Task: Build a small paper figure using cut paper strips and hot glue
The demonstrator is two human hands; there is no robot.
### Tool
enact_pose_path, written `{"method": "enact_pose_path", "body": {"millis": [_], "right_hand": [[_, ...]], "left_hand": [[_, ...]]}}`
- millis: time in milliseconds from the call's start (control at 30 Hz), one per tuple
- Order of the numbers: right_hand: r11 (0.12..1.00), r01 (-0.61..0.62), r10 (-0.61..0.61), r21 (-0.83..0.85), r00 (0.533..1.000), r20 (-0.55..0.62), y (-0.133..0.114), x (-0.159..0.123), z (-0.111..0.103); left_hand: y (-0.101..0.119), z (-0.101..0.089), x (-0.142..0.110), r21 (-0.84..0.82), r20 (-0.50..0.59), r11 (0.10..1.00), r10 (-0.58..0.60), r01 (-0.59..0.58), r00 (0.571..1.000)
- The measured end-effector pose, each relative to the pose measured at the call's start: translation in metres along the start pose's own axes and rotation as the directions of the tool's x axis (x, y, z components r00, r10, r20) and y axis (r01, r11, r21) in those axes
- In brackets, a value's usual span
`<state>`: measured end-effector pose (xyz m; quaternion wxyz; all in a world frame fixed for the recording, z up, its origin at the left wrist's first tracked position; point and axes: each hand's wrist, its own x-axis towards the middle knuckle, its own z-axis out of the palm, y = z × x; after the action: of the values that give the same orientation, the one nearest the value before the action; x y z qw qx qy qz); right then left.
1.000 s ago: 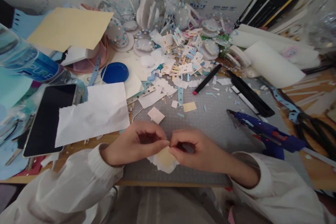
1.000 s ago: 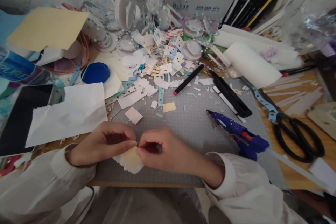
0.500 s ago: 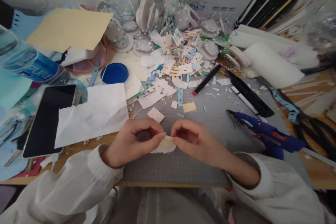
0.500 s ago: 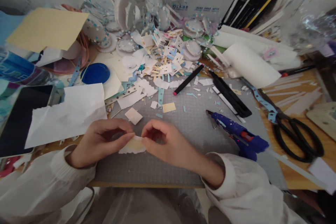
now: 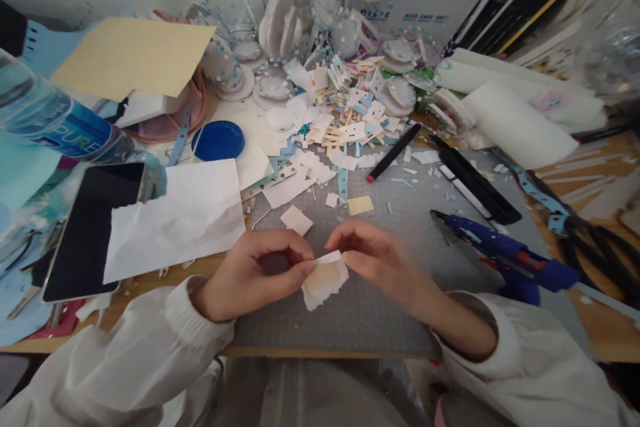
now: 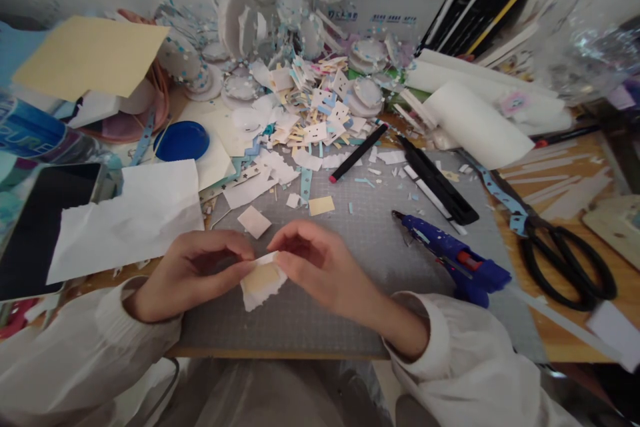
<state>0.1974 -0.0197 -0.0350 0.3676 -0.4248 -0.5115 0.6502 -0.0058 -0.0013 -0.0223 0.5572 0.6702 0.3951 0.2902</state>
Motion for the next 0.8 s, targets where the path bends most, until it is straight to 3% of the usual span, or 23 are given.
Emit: {"method": "enact_pose_path", "body": {"millis": [233,433,800], "right_hand": [[1.000,0.016,-0.016,-0.014,1.000,0.025,0.0007,-0.0010,0.0003],[0.998,0.040,-0.039,-0.056,0.999,0.020,-0.0004,-0.0020,0.0024],[0.992,0.072,-0.071,-0.100,0.997,0.012,0.0039,-0.0045,0.0079]], "left_hand": [[0.0016,-0.0025,-0.0009,0.009,0.033,0.999,0.039,-0.039,0.999],[-0.0016,-0.0009,-0.0010,-0.101,0.117,0.993,-0.044,0.056,0.992],[-0.0025,0.0017,0.0005,0.042,0.057,0.999,0.009,-0.011,0.998]]}}
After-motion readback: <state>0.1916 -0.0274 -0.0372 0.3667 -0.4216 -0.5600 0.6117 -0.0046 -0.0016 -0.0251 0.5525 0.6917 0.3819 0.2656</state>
